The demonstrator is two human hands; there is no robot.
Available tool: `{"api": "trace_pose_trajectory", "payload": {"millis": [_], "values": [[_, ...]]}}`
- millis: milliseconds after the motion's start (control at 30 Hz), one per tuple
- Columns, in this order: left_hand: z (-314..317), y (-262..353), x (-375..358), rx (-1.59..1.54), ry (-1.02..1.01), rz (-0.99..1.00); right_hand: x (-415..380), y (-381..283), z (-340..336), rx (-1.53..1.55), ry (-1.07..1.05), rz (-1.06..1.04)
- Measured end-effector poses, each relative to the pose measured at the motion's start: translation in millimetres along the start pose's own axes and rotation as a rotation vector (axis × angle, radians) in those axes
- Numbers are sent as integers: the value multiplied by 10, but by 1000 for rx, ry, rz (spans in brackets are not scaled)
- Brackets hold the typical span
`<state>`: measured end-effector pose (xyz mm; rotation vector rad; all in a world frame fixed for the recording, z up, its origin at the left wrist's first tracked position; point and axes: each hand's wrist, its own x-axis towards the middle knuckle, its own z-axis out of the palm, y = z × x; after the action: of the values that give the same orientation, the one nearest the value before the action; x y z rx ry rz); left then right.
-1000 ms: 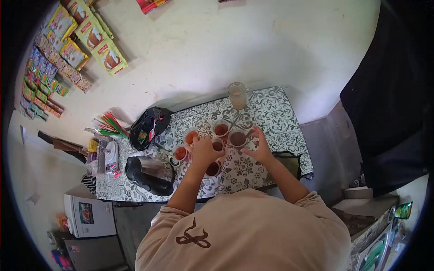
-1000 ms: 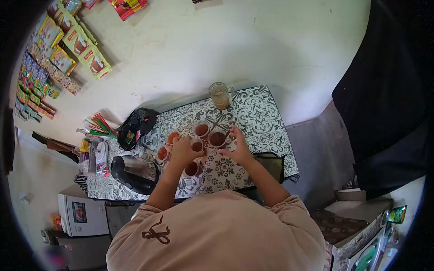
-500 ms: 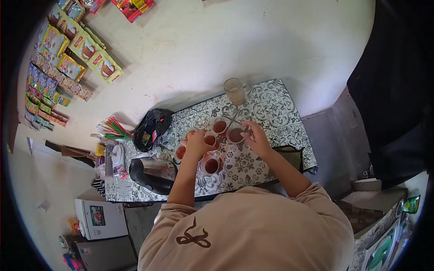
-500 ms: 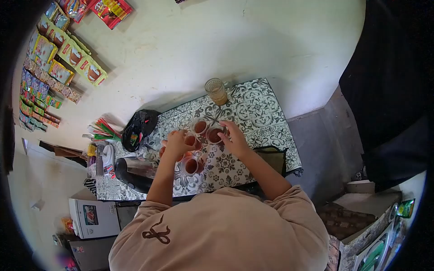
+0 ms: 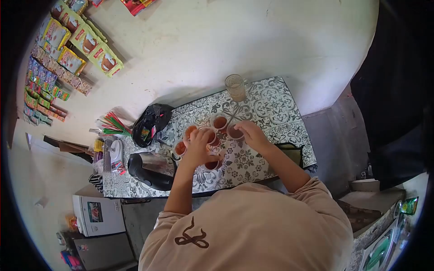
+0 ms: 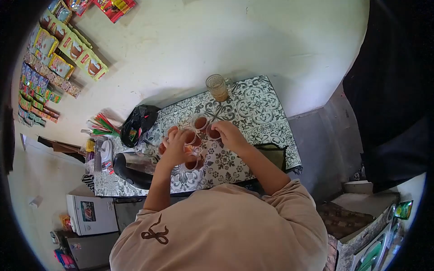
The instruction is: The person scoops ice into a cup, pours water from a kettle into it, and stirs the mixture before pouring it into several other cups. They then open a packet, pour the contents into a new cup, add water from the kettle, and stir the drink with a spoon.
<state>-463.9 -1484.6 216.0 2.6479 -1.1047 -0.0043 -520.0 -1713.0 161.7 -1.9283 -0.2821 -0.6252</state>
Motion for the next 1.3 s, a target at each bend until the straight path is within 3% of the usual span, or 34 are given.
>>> {"api": "trace_pose_trajectory", "payload": {"millis": [267,367,567,967,1300], "values": [[-181,315,-358,146,-245,47,126,-82,-11,-78,-82,-21],[-71,216,-402,220,-209,68,178,-72,22,-44,-132,20],[-18,206,-373,271,-161,75,193,58,87,-117,-83,-124],[118,250,-246,259,-3,113,165,-86,29,-8,-63,-36],[203,365,-116,266,30,5,60,-417,-314,-59,57,-349]]}}
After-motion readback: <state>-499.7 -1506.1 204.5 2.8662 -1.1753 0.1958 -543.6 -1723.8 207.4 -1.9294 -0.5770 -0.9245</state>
